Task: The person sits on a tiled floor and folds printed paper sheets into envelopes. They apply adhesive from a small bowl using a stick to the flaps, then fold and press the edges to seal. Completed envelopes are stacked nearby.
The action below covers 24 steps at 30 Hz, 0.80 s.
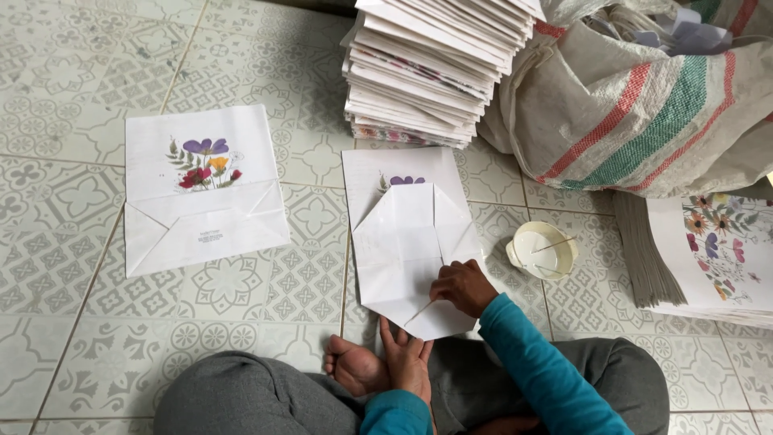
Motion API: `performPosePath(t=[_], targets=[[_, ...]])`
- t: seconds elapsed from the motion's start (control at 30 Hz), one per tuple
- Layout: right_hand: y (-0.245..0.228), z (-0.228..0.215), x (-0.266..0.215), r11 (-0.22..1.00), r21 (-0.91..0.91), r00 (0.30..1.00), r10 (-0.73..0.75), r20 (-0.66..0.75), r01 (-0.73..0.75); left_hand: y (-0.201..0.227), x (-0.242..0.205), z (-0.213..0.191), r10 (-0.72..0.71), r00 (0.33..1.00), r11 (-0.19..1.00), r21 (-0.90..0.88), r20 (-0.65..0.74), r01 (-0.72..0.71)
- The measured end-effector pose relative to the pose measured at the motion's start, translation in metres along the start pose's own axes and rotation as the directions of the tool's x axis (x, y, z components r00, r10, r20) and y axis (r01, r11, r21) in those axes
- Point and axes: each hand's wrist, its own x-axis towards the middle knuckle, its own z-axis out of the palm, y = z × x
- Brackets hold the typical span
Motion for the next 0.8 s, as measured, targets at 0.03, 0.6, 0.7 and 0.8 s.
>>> performPosePath(t=[0.03, 0.6, 0.7, 0.8], targets=[[-0.001, 0.001, -0.001, 1.000, 0.011, 1.000, 0.001, -0.009, -0.001, 0.001, -0.002, 0.001, -0.007, 1.000, 1.000, 0.001, -0.013, 0.007], [0.186, -0.017, -0.129, 0.747, -0.150, 0.752, 0.596, -0.282, -0.648, 0.085, 0.161, 0.014, 0.487, 0.715, -0.274, 0.865, 0.501, -0.420], [0.141, -0.009, -0.130, 0.860, 0.034, 0.756, 0.466, -0.460, -0.510, 0.108, 0.232, 0.017, 0.328, 0.776, -0.608, 0.749, 0.538, -0.263], [0.076, 0.020, -0.136, 0.909, 0.334, 0.894, 0.350, -0.279, -0.251, 0.121, 0.246, 0.022, 0.240, 0.755, -0.743, 0.616, 0.610, -0.262]])
